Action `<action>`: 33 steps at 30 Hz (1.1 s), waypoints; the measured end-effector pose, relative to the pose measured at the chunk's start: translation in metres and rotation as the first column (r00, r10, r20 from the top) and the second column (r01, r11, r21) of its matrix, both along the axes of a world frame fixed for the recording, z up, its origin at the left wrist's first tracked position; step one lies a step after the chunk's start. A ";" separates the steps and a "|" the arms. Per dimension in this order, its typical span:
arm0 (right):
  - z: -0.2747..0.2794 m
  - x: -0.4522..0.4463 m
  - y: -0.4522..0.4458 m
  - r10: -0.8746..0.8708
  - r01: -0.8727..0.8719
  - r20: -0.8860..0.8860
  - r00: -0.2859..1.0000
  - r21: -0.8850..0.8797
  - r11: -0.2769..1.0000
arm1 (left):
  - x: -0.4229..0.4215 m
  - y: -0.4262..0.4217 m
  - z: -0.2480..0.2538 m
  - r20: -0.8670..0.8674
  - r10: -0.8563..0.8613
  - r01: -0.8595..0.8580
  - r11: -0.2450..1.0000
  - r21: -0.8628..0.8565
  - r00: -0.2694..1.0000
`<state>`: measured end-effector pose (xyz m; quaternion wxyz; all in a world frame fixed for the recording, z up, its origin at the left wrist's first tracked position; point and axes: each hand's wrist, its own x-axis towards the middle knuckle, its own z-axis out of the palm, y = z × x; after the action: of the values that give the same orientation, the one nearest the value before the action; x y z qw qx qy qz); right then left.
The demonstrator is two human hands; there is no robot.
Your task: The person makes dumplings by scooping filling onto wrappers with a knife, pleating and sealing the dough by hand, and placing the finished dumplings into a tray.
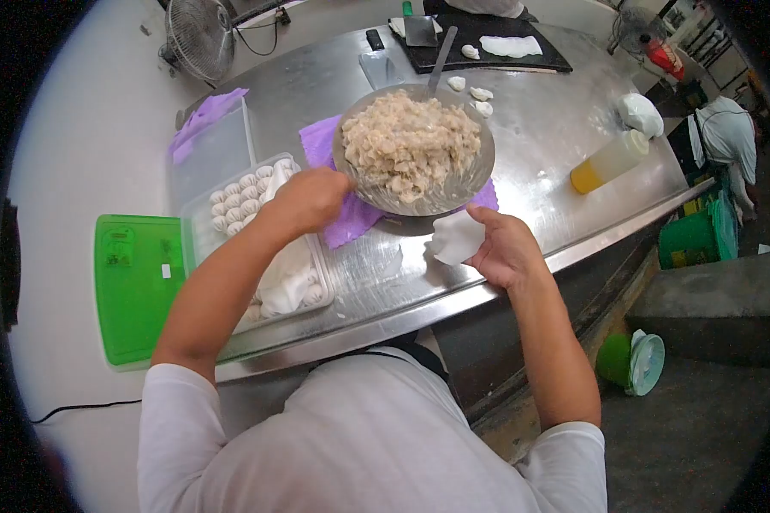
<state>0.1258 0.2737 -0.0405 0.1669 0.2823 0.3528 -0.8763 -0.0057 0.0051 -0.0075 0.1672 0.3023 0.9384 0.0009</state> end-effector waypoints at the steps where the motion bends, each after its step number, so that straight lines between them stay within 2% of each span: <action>1: 0.001 -0.001 -0.001 -0.001 0.001 0.001 1.000 0.006 1.000 | 0.001 0.000 -0.001 0.011 -0.063 0.063 0.998 0.003 0.998; 5: -0.005 -0.002 -0.001 0.001 0.000 0.027 1.000 -0.007 1.000 | -0.003 -0.008 0.002 0.062 -0.037 0.030 0.994 0.104 0.997; 7: -0.014 -0.006 -0.003 -0.010 0.010 0.025 1.000 -0.031 0.999 | -0.001 -0.010 -0.014 0.004 -0.161 0.158 0.969 0.192 0.987; 8: -0.018 -0.005 -0.003 -0.027 0.029 0.030 0.999 -0.056 0.998 | -0.005 -0.012 -0.020 0.005 -0.170 0.166 0.967 0.193 0.985; 10: -0.023 -0.008 -0.007 -0.056 0.059 0.049 0.997 -0.063 0.996 | -0.007 -0.013 -0.021 0.220 -0.206 0.112 0.920 0.376 0.953; 11: -0.023 -0.011 -0.010 -0.073 0.077 0.056 0.996 -0.070 0.995 | -0.004 -0.013 -0.023 0.219 -0.211 0.116 0.918 0.379 0.953; 13: -0.014 -0.015 -0.017 -0.106 0.107 0.019 0.994 -0.129 0.986 | 0.013 -0.012 -0.021 0.437 -0.156 -0.091 0.865 0.494 0.886; 15: -0.011 -0.018 -0.019 -0.238 0.236 0.009 0.971 -0.148 0.960 | 0.039 -0.011 -0.020 0.373 -0.165 -0.055 0.857 0.513 0.913; 17: -0.005 -0.014 -0.017 -0.247 0.246 0.011 0.969 -0.126 0.961 | 0.054 -0.014 -0.021 -0.031 -0.249 0.227 0.817 0.530 0.968; 19: -0.009 -0.007 -0.010 -0.173 0.164 -0.054 0.983 -0.147 0.975 | 0.052 -0.021 0.001 -0.002 -0.232 0.200 0.832 0.518 0.973; 21: 0.002 -0.004 -0.009 -0.128 0.121 -0.060 0.990 -0.100 0.988 | 0.046 -0.024 0.030 0.202 -0.201 0.028 0.771 0.636 0.959; 23: 0.007 -0.003 -0.010 -0.076 0.073 -0.069 0.995 -0.050 0.996 | 0.049 -0.019 0.036 0.184 -0.166 0.018 0.787 0.617 0.969; 26: 0.007 -0.002 -0.014 -0.098 0.091 -0.118 0.988 -0.062 0.994 | 0.056 -0.015 0.027 0.090 -0.218 0.119 0.784 0.609 0.972; 29: 0.007 -0.002 -0.013 -0.201 0.188 -0.125 0.972 -0.108 0.976 | 0.064 -0.016 0.035 0.039 -0.223 0.168 0.828 0.535 0.974; 31: 0.009 0.001 -0.013 -0.169 0.154 -0.167 0.971 -0.099 0.983 | 0.061 -0.024 0.043 0.162 -0.145 0.002 0.750 0.661 0.976; 33: 0.002 0.000 -0.011 -0.176 0.155 -0.177 0.968 -0.130 0.979 | 0.061 -0.025 0.030 0.112 -0.129 0.024 0.753 0.658 0.985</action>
<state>0.1255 0.2629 -0.0381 0.0753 0.2170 0.2909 -0.9288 0.0554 -0.0195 0.0227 0.1211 0.3789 0.8504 0.3443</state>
